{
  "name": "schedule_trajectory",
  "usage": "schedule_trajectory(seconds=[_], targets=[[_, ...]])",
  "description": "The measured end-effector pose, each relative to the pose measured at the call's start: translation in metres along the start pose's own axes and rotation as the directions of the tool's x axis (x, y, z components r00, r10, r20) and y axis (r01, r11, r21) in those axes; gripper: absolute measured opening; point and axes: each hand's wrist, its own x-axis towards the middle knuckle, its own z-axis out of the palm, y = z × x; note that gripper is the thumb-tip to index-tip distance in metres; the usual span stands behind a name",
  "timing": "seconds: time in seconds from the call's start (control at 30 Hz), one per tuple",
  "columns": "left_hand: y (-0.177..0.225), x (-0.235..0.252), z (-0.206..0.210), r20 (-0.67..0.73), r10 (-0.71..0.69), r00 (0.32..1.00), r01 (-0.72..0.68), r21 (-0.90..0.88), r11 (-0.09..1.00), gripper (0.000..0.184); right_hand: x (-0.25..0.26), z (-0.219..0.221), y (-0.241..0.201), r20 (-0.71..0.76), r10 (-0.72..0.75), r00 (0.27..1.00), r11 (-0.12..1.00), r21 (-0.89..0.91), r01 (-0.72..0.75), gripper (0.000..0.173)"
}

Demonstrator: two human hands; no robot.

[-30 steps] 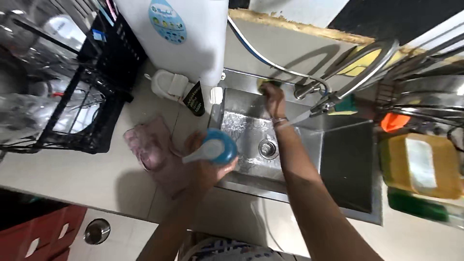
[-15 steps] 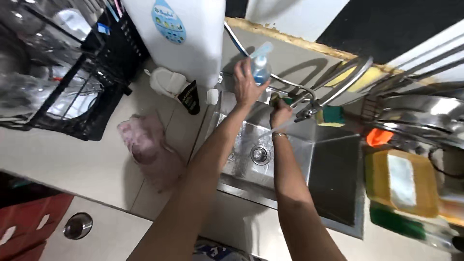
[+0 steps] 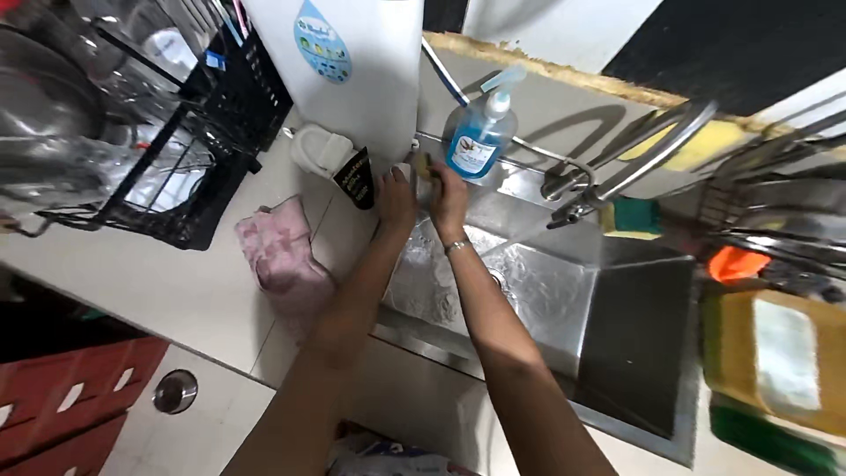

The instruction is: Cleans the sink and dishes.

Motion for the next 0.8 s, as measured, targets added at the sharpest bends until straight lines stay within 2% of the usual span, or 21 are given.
schedule_trajectory(seconds=[0.1,0.2,0.3,0.33,0.43,0.47,0.53,0.6,0.67,0.7,0.73,0.8], targets=[[-0.007,-0.029,-0.02,0.084,-0.004,0.996,0.003,0.013,1.0,0.045,0.029,0.029,-0.011,0.26,-0.122,0.958,0.984,-0.092,0.15,0.026],[-0.026,-0.047,-0.033,0.107,-0.038,0.994,0.04,-0.013,0.999,0.045,0.032,0.05,-0.003,0.498,-0.074,0.864,0.962,-0.193,0.193,0.031],[-0.046,-0.058,-0.038,0.135,-0.022,0.991,0.03,-0.057,0.998,0.044,0.036,0.034,-0.003,0.638,-0.045,0.769,0.966,-0.169,0.196,0.037],[-0.052,-0.063,-0.038,0.141,-0.009,0.99,0.018,-0.069,0.997,0.043,0.035,0.027,-0.003,0.669,-0.056,0.741,0.97,-0.14,0.199,0.041],[-0.065,-0.078,-0.044,0.165,-0.002,0.986,0.02,-0.11,0.994,0.042,0.023,0.02,0.006,0.694,-0.142,0.706,0.954,-0.095,0.286,0.071],[-0.069,-0.082,-0.043,0.163,0.005,0.987,0.015,-0.119,0.993,0.041,0.017,0.021,0.009,0.678,-0.166,0.716,0.942,-0.106,0.318,0.073],[-0.076,-0.085,-0.037,0.133,0.02,0.991,0.001,-0.155,0.988,0.039,0.006,0.022,0.01,0.602,-0.19,0.776,0.933,-0.135,0.334,0.059],[-0.079,-0.082,-0.029,0.082,0.038,0.996,-0.023,-0.178,0.984,0.04,-0.001,0.02,0.005,0.556,-0.15,0.818,0.97,-0.077,0.23,0.052],[-0.081,-0.073,-0.022,0.036,0.094,0.995,-0.086,-0.176,0.981,0.045,-0.006,0.012,0.001,0.523,-0.014,0.852,0.996,0.085,-0.035,0.049],[-0.082,-0.067,-0.018,0.011,0.132,0.991,-0.127,-0.189,0.974,0.048,-0.01,0.008,0.002,0.503,0.069,0.862,0.957,0.211,-0.199,0.047],[-0.083,-0.062,-0.016,-0.014,0.157,0.987,-0.156,-0.214,0.964,0.051,-0.013,0.004,0.006,0.509,0.135,0.85,0.87,0.35,-0.347,0.046],[-0.082,-0.055,-0.021,-0.002,0.176,0.984,-0.169,-0.275,0.946,0.053,-0.023,-0.009,0.01,0.602,0.191,0.776,0.598,0.555,-0.578,0.04]])
